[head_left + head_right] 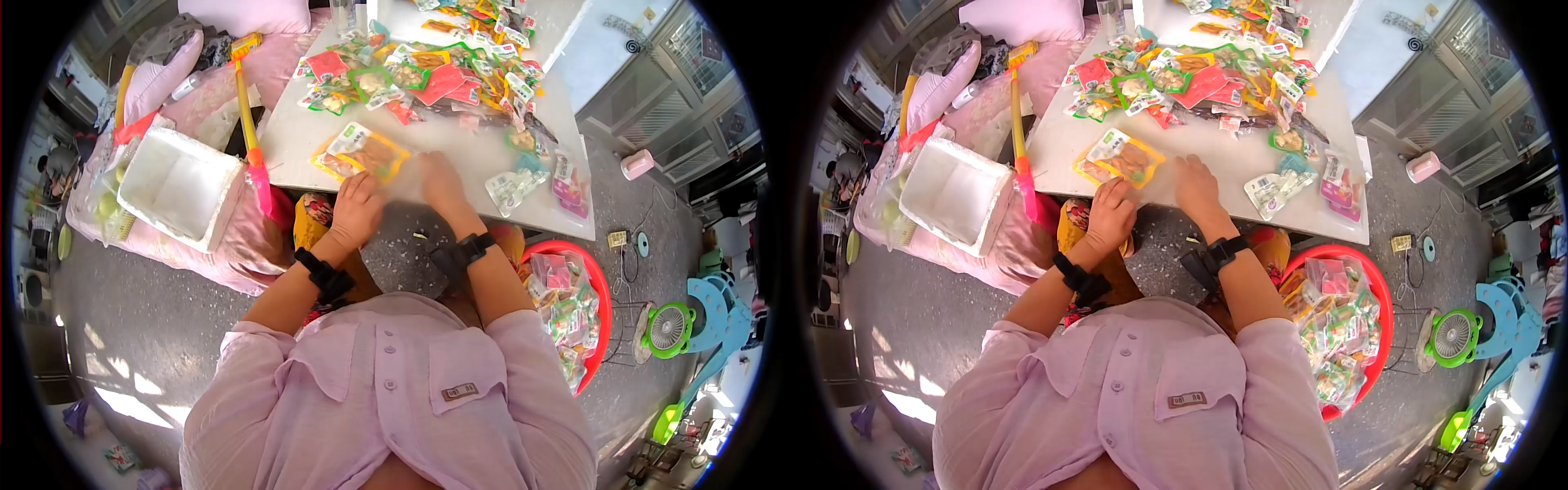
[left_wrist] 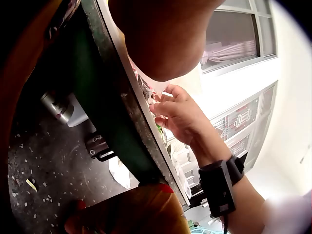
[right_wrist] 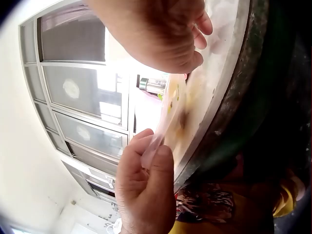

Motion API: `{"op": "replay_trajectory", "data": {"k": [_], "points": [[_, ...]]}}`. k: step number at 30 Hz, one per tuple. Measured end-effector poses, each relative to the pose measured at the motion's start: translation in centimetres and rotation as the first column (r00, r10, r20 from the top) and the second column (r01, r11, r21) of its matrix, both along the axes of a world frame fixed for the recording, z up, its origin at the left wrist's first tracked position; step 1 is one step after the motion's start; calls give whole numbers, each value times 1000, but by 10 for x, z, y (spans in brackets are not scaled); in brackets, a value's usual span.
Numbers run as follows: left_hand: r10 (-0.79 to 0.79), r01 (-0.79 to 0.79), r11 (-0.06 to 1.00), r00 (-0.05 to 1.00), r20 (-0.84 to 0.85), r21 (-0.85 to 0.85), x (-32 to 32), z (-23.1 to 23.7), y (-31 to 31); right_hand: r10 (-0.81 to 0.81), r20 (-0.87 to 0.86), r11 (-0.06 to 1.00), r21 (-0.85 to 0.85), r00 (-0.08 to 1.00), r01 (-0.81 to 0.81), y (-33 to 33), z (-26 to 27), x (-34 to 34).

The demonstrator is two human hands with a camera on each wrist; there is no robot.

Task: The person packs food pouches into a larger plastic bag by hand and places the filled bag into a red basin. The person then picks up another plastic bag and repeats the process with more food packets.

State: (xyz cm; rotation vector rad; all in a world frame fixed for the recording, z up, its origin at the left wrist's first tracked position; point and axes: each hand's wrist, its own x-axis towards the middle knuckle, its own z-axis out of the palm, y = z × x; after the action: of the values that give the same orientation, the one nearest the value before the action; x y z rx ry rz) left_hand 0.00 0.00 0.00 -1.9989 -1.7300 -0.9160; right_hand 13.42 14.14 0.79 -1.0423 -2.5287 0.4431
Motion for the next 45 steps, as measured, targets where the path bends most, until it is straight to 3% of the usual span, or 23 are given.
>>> {"op": "replay_trajectory", "data": {"k": [2, 5, 11, 14, 17, 18, 21, 22, 25, 27, 28, 31, 37, 41, 42, 44, 45], "points": [[-11, 10, 999, 999, 38, 38, -6, 9, 4, 10, 105, 994, 107, 994, -21, 1, 4, -3], [-36, 27, 997, 992, 119, 73, -10, 43, 2, 66, 12, 963, 263, 998, -67, 2, 12, -4], [-141, 82, 974, 950, 280, 212, -28, 107, 7, 264, -344, 926, 351, 901, -138, 0, 84, -1], [-148, 75, 966, 945, 293, 246, -30, 137, 9, 271, -262, 932, 310, 926, -185, -2, 121, 11], [-250, 190, 968, 683, 686, 164, -23, 148, 11, 299, -366, 937, 286, 882, -199, -17, 148, 29], [-235, 265, 960, 576, 783, 93, -22, 147, 9, 316, -307, 939, 238, 897, -249, -21, 155, 36], [-252, 370, 925, 422, 871, 88, -3, 152, 1, 368, -168, 928, 130, 915, -349, -36, 166, 56], [-239, 318, 947, 588, 773, 50, 6, 154, -4, 378, -144, 923, 131, 915, -361, -46, 167, 59], [-308, 305, 949, 845, 437, 79, 25, 149, -12, 368, -156, 920, 199, 917, -336, -56, 151, 66], [-284, 398, 918, 662, 693, -4, 29, 143, -14, 365, -173, 921, 213, 915, -327, -59, 139, 69], [-306, 413, 910, 631, 714, 25, 35, 142, -17, 389, -166, 912, 210, 906, -353, -60, 134, 71], [-329, 443, 896, 605, 725, 37, 36, 139, -17, 379, -312, 918, 243, 871, -312, -70, 133, 80], [-333, 537, 843, 539, 773, -11, 44, 138, -15, 369, -267, 925, 203, 890, -322, -75, 134, 98], [-313, 613, 788, 465, 828, -47, 43, 122, -13, 347, -187, 938, 41, 919, -345, -77, 145, 141], [-256, 620, 775, 488, 835, -124, 42, 117, -13, 304, -163, 952, 8, 939, -307, -75, 147, 157], [-143, 625, 729, 538, 831, -279, 39, 105, -12, 241, -274, 968, 5, 931, -250, -73, 149, 194], [-75, 619, 691, 575, 815, -373, 35, 94, -11, 155, -276, 974, -115, 949, -193, -74, 153, 214]]}}
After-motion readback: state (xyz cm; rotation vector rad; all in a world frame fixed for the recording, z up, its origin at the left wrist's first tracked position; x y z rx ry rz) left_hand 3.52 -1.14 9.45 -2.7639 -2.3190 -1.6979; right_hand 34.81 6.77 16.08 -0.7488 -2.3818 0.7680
